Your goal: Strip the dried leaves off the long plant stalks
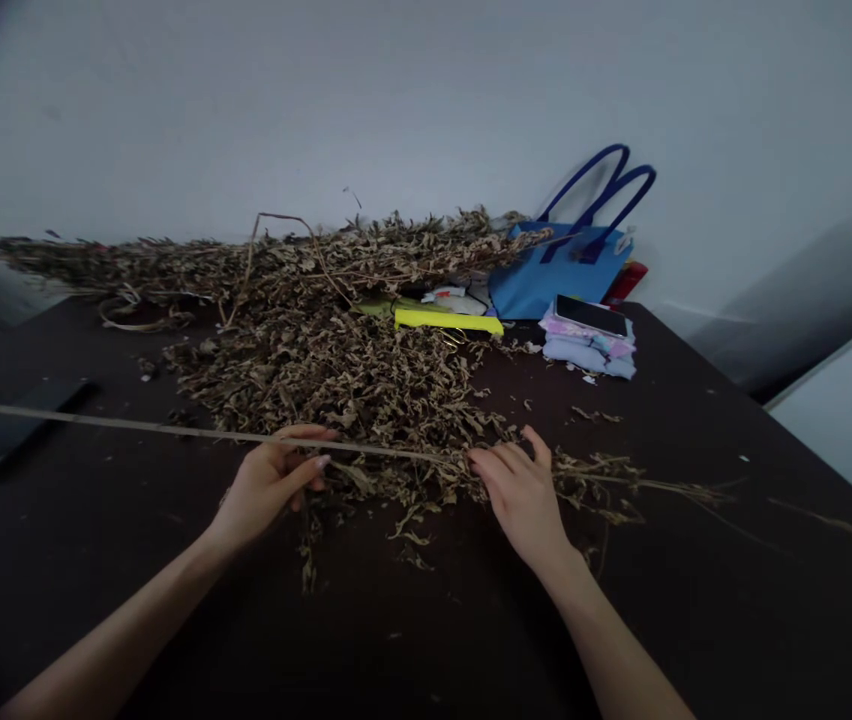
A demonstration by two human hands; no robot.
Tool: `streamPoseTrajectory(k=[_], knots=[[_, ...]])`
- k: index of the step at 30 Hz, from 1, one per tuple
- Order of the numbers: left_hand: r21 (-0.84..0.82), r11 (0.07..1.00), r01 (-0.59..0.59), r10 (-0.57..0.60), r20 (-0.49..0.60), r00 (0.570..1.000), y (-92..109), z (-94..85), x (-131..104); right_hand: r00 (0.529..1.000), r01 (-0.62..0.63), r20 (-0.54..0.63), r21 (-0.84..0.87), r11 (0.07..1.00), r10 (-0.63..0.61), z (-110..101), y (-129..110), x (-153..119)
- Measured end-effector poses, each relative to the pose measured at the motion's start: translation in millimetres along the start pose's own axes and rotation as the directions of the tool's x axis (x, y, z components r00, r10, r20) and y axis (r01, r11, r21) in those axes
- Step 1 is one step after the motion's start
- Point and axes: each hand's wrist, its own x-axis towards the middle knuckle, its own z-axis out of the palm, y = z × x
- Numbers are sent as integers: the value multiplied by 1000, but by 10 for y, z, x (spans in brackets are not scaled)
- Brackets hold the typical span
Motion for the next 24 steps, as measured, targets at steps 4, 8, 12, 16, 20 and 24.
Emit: streamPoseTrajectory(k=[4,8,12,16,20,24], knots=[[140,990,-23,28,-36,999,16,-120,-10,999,-20,-32,1,1000,20,-37,14,1],[321,945,-65,107,-115,988,10,-293,36,998,-27,-52,0,1000,27,-61,20,-1],[251,966,-55,72,-55,996,2,-338,65,998,-28,-49,-7,1000,28,-43,11,-15],[262,963,-55,53,12,999,-28,-279,54,998,-25,-58,-9,1000,24,-18,-7,-24],[290,955,-55,53,16,998,-21,-256,50,998,-8,-59,-22,1000,7,-48,-39,-5],[256,967,-12,21,-35,999,-5,-254,59,997,-13,-81,-34,999,10,-109,-27,5]])
